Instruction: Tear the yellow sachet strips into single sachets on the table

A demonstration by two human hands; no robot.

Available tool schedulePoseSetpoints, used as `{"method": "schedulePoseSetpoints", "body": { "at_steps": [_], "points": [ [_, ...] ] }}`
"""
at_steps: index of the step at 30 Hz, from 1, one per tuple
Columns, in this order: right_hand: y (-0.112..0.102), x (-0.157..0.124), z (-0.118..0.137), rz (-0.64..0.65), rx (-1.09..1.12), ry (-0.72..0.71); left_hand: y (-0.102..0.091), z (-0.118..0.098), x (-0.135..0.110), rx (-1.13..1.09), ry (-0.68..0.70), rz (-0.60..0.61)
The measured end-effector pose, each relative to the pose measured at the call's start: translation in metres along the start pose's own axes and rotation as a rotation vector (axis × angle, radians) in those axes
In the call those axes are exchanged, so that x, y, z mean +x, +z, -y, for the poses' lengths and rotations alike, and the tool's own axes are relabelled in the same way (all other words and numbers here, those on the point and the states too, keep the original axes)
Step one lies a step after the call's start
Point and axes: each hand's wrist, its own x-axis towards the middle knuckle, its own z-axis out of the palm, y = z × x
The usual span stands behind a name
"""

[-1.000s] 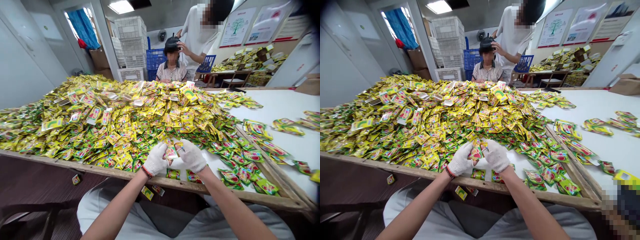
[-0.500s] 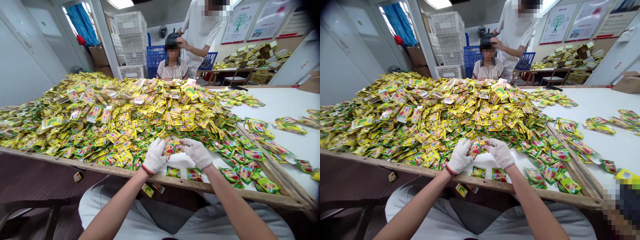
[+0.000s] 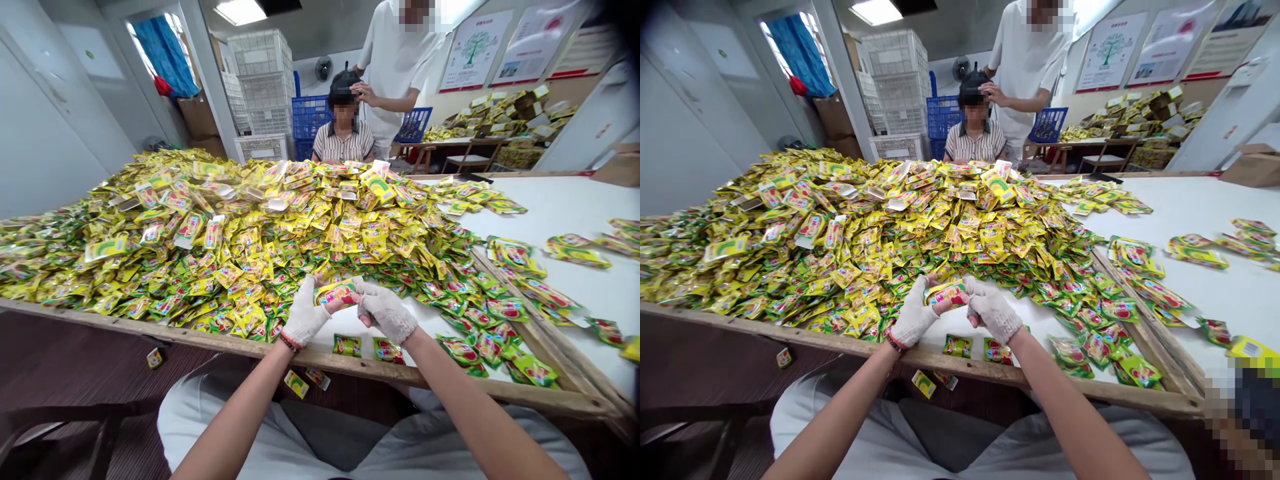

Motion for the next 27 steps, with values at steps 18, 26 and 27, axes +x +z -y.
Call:
{"method": "schedulePoseSetpoints", "body": {
  "at_steps": [18, 26, 27],
  "points": [
    [-0.068, 0.027, 0.006, -0.504, 0.063, -0.274, -0.011, 0.016, 0.079, 0.62, -0.033, -0.13],
    [-0.007, 0.087, -0.02, -0.266, -0.582, -0.054, -0.008, 0.019, 0.072, 0.727, -0.065, 0.034],
    [-0.006, 0.089, -0.022, -0.259, -0.646, -0.038, -0.013, 0.018, 0.066, 0.782, -0.05, 0.047]
  ]
}}
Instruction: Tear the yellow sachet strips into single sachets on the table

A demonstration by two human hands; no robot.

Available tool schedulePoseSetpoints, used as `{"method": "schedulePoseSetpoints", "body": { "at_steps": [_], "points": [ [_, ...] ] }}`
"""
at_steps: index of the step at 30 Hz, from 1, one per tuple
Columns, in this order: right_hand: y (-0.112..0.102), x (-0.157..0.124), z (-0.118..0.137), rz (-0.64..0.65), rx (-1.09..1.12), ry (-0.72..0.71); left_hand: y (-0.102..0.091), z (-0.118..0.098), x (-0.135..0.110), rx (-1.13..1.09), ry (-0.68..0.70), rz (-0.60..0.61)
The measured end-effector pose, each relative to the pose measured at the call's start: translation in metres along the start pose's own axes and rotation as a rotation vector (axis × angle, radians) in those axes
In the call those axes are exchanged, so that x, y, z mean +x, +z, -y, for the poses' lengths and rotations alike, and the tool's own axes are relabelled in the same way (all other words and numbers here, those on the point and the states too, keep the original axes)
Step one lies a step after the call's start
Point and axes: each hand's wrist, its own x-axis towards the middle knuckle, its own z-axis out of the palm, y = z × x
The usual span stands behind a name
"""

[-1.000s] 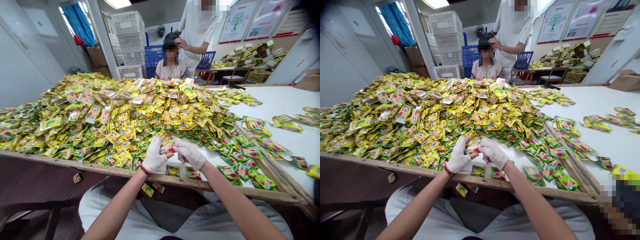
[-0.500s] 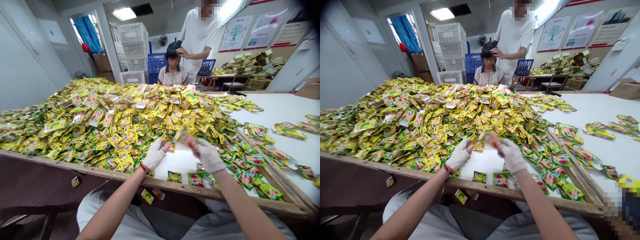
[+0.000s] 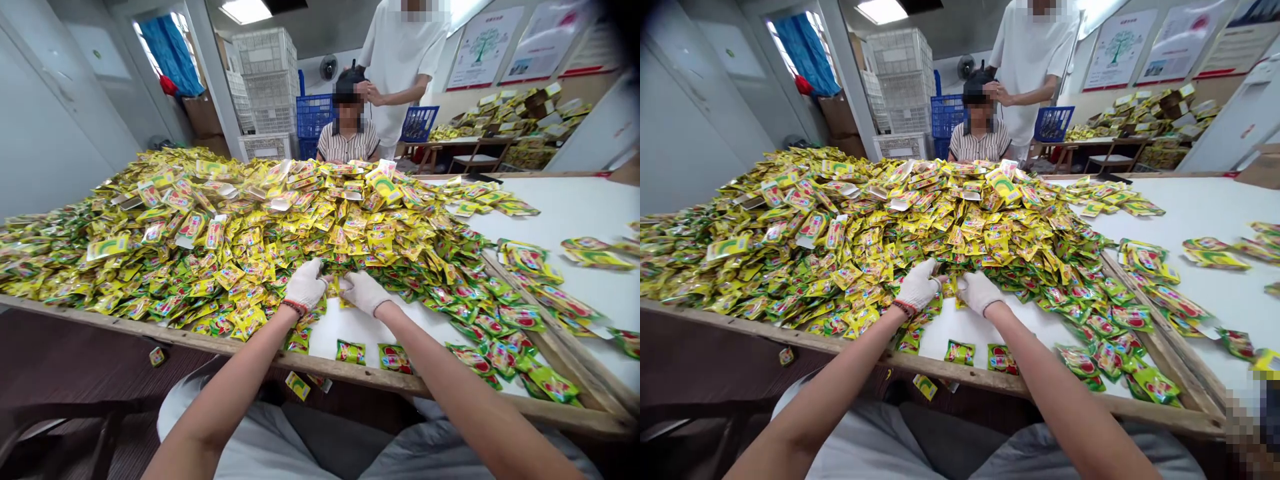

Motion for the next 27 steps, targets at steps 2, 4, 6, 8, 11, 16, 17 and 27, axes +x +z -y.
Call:
{"method": "schedulePoseSetpoints", "body": {
  "at_steps": [2, 4, 6, 8, 11, 16, 17, 27],
  "points": [
    [0.002, 0.001, -0.003, 0.027, -0.103, 0.01, -0.009, 0.004, -0.013, 0.13, 0.06, 0.068],
    [0.0, -0.002, -0.005, 0.057, -0.171, 0.012, -0.015, 0.006, -0.023, 0.204, 0.123, 0.172],
    [-0.006, -0.006, -0.008, 0.079, -0.204, 0.003, -0.018, 0.006, -0.03, 0.201, 0.163, 0.224],
    [-0.015, -0.012, -0.011, 0.088, -0.204, -0.009, -0.02, 0.005, -0.033, 0.167, 0.176, 0.215],
    [-0.031, -0.024, -0.013, 0.062, -0.143, -0.02, -0.019, 0.005, -0.03, 0.063, 0.163, 0.122],
    [-0.033, -0.042, 0.004, 0.033, 0.103, -0.029, 0.003, -0.005, -0.026, -1.011, -0.288, -0.05],
    [-0.029, -0.044, 0.009, 0.03, 0.181, -0.025, 0.009, -0.009, -0.027, -1.122, -0.334, -0.037],
    [-0.005, -0.046, 0.021, -0.165, 0.29, -0.033, 0.023, -0.023, -0.039, -1.383, -0.29, 0.025]
  ]
}}
